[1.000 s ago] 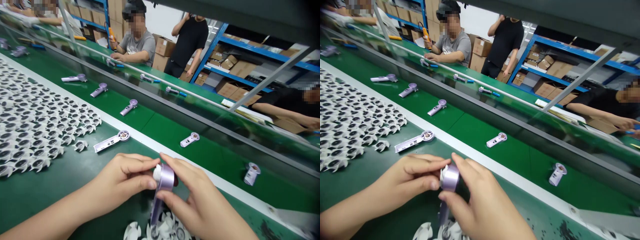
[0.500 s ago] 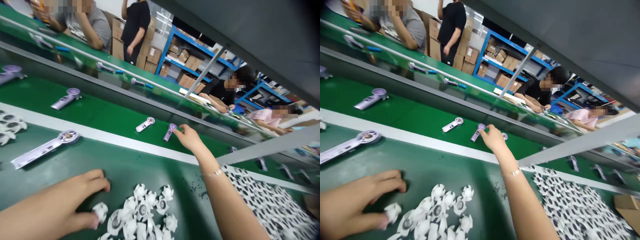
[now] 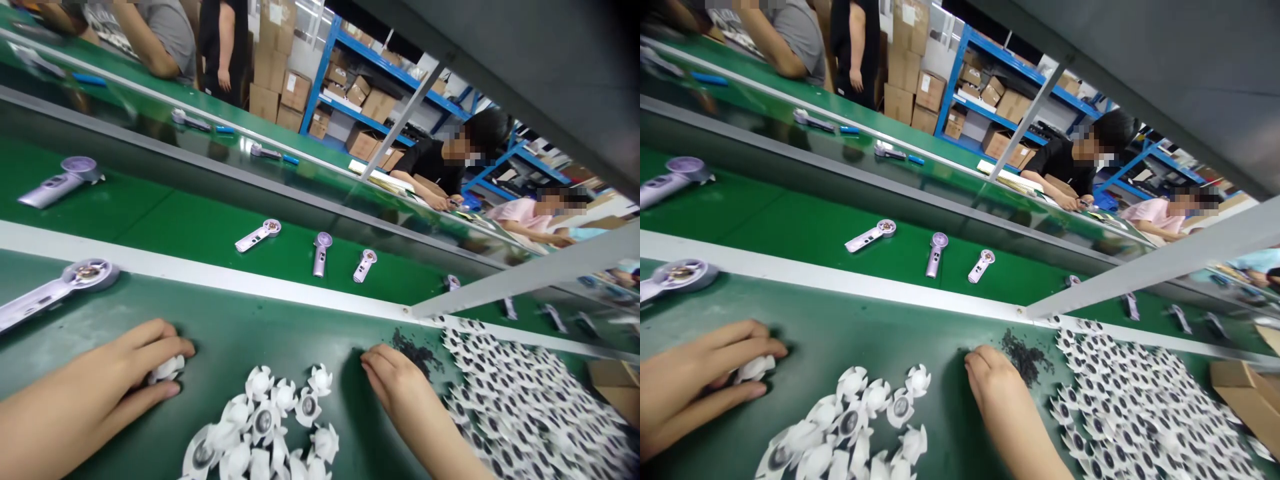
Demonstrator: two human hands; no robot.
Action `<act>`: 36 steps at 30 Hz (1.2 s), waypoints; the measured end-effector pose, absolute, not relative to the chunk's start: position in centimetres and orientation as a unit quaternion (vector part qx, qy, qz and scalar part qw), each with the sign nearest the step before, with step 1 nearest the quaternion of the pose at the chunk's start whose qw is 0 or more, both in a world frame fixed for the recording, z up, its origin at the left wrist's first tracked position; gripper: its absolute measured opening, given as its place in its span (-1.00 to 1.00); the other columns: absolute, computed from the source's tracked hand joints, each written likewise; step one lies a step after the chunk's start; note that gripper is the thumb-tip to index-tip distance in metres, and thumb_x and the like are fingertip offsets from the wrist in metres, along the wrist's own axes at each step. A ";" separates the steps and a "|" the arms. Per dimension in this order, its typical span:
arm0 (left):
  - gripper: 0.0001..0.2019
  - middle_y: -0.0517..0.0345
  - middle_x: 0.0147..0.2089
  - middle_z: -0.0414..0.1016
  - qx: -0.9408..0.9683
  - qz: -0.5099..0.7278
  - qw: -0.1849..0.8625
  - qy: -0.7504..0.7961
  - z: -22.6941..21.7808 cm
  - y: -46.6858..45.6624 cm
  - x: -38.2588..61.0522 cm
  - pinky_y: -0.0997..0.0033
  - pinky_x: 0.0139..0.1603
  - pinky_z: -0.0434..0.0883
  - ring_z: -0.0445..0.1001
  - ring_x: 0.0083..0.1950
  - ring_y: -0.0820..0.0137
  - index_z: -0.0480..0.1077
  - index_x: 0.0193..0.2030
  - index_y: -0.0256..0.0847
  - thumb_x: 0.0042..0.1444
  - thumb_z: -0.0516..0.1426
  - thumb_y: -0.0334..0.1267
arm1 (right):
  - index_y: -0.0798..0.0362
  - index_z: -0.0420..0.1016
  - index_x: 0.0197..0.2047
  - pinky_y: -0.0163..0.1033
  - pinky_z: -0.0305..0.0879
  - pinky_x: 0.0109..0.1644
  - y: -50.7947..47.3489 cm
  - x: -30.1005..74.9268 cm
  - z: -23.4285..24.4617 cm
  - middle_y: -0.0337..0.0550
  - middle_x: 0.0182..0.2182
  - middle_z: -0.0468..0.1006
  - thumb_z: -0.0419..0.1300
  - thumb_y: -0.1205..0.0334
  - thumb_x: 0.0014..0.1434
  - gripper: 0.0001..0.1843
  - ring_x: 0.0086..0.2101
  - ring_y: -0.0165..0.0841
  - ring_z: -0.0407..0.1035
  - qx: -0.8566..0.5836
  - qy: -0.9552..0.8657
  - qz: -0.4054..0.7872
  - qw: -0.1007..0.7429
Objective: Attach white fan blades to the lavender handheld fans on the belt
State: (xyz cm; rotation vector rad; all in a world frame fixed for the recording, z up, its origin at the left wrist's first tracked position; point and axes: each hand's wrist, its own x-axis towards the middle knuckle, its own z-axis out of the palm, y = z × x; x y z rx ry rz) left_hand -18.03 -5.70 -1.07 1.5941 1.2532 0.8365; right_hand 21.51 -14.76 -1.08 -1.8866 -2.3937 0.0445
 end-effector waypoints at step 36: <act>-0.70 0.23 -0.30 0.64 0.327 0.481 0.721 0.377 4.5 -7.7 -16.9 0.66 -0.21 0.49 0.55 -0.27 0.52 0.61 -0.14 -0.03 -0.02 0.36 -0.44 | 0.10 0.53 -0.16 -0.35 0.41 -0.30 -7.8 0.7 7.1 -0.12 -0.32 0.56 0.14 0.58 0.10 -0.70 -0.36 -0.41 0.44 -0.349 -0.813 0.197 0.422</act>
